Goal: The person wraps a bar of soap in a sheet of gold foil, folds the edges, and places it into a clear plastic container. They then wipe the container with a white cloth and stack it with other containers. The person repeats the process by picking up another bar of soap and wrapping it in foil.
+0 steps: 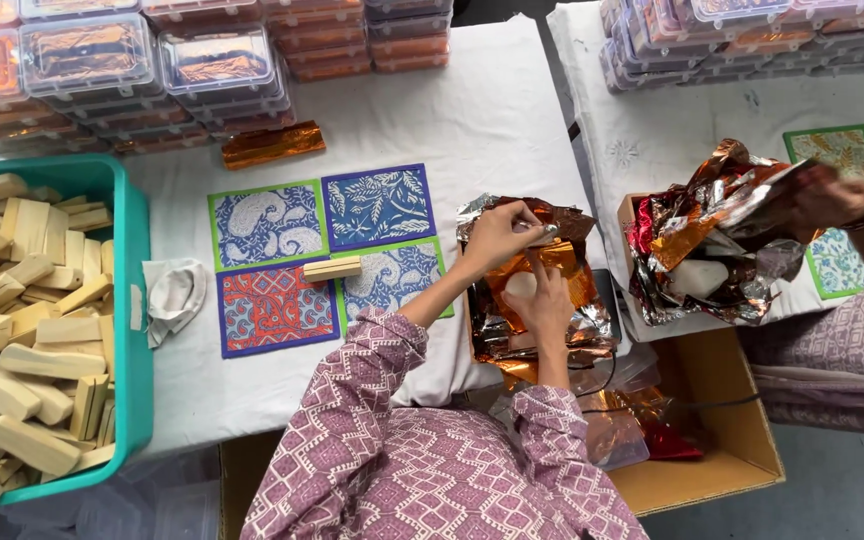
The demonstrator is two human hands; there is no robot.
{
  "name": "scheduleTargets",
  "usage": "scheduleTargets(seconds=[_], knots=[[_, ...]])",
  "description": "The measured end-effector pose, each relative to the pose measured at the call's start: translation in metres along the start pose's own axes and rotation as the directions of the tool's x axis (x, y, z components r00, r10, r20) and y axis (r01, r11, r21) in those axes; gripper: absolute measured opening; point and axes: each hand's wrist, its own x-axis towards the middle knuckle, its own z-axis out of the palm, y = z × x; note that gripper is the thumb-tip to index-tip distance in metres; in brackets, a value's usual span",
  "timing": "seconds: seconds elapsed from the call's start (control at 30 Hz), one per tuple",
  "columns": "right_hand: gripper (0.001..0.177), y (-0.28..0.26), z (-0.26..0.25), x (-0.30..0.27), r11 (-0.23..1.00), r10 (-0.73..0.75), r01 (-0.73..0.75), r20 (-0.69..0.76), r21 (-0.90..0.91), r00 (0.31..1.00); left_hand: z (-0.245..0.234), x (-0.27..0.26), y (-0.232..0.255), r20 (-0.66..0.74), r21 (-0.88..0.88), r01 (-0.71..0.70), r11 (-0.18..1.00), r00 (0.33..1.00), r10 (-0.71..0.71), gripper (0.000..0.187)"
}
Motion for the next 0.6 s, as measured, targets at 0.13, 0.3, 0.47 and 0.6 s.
scheduleTargets(seconds=[0.13,0.3,0.47,0.6], knots=[[0.076,0.013,0.02,0.003,0.996,-0.079,0.079,-0.014,-0.037,0.997,-0.013,-0.012,0.033,-0.056,0.064,-0.035,0.997,0.998,0.039,0.024],[0.073,0.021,0.029,0.001,1.0,-0.008,0.009,0.106,-0.011,0.994,-0.039,0.0,0.048,-0.271,-0.097,-0.055,0.994,0.962,0.027,0.021],[0.08,0.023,0.034,-0.004,0.997,-0.074,0.07,0.151,0.03,0.986,-0.088,-0.001,0.037,-0.376,-0.137,-0.151,0.979,0.922,0.089,0.021],[0.082,0.013,0.033,-0.006,0.997,-0.083,0.083,-0.026,-0.002,0.996,-0.148,-0.032,0.017,-0.535,-0.078,-0.046,0.996,0.845,-0.003,0.02]])
